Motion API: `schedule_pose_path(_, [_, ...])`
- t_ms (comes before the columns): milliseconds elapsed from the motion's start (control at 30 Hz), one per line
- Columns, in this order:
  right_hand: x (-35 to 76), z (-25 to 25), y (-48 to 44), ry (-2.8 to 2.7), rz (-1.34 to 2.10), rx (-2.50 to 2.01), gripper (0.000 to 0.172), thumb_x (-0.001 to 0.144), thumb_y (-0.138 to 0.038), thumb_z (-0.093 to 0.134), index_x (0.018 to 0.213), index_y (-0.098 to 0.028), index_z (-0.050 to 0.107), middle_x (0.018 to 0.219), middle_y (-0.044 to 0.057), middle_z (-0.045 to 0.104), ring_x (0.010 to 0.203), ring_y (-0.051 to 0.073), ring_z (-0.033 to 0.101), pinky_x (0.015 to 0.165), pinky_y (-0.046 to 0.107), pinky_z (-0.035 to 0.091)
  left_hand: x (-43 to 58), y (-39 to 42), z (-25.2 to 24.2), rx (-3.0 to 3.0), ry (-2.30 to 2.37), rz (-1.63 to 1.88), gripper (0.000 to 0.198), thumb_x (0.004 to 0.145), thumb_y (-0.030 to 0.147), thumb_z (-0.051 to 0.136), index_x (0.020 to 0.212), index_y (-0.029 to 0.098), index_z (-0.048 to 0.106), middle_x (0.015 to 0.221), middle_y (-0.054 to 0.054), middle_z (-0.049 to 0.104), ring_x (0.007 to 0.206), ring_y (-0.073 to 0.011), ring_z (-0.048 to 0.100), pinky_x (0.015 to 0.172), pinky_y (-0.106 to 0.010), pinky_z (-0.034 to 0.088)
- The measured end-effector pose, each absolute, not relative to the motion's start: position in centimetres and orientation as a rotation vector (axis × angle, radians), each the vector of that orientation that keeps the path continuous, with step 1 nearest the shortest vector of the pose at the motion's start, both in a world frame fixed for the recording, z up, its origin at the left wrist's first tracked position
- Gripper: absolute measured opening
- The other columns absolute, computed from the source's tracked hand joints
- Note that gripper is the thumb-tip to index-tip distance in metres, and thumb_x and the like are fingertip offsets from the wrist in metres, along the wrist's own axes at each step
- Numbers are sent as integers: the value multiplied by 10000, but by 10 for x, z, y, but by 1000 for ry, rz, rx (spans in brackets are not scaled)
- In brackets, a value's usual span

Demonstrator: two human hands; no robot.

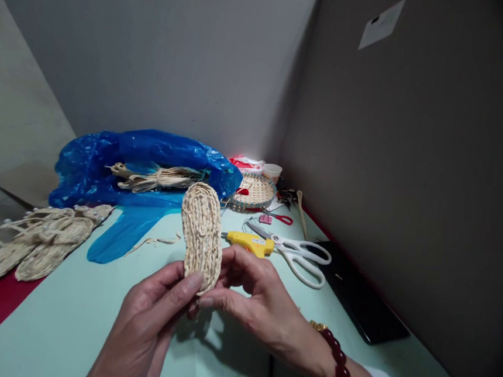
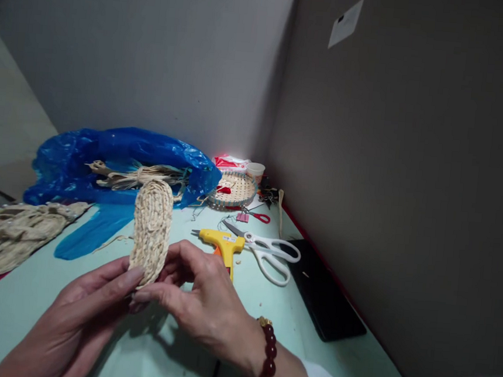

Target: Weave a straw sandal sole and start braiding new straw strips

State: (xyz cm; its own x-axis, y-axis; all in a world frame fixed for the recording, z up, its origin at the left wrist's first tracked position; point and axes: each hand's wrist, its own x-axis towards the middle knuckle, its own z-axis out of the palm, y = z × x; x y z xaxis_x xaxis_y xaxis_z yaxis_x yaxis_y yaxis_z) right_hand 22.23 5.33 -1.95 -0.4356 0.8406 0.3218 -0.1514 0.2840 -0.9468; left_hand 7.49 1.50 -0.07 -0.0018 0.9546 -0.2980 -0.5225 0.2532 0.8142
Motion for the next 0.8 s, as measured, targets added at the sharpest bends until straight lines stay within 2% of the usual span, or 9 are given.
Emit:
schedule_pose_path(133, [220, -21, 54, -1539, 1450, -531, 170, 858, -305, 719, 929, -180, 627, 826, 11, 673, 750, 139, 645, 721, 264, 501, 72, 16, -4, 642, 1049, 1237, 294, 701, 279, 813, 981, 208, 756, 738, 2, 686, 640, -122, 581, 583, -205, 478])
schedule_pose_path(233, [221, -23, 55, -1542, 1485, -573, 202, 854, -349, 719, 909, -179, 625, 819, 16, 657, 767, 149, 630, 735, 286, 494, 69, 16, -6, 709, 1096, 1199, 284, 696, 284, 812, 961, 198, 756, 766, -14, 694, 653, -133, 570, 583, -217, 470])
schedule_pose_path(433, [222, -23, 56, -1521, 1531, -593, 286, 809, -412, 746, 824, -165, 602, 712, -2, 631, 647, 131, 599, 616, 256, 492, 69, 17, -5, 800, 1157, 1140, 276, 717, 355, 790, 922, 177, 746, 704, -12, 646, 633, -132, 532, 565, -218, 441])
schedule_pose_path(533, [224, -22, 58, -1505, 1489, -691, 303, 770, -409, 781, 795, -169, 598, 690, -18, 610, 621, 114, 557, 590, 238, 448, 68, 17, -3, 780, 1166, 1134, 218, 719, 361, 791, 821, 183, 718, 658, 14, 609, 577, -104, 493, 540, -205, 425])
schedule_pose_path(633, [227, -18, 61, -1522, 1539, -741, 323, 736, -403, 807, 754, -169, 585, 653, -33, 589, 586, 96, 517, 561, 225, 397, 69, 17, -1, 756, 1126, 1153, 240, 730, 403, 778, 752, 184, 682, 607, 20, 588, 537, -93, 473, 502, -190, 398])
schedule_pose_path(800, [232, -6, 64, -1481, 1701, -640, 324, 772, -445, 761, 807, -159, 615, 701, -23, 623, 585, 86, 547, 583, 223, 431, 69, 18, 2, 730, 1079, 1137, 227, 735, 390, 777, 766, 187, 681, 602, 16, 595, 514, -79, 444, 471, -169, 391])
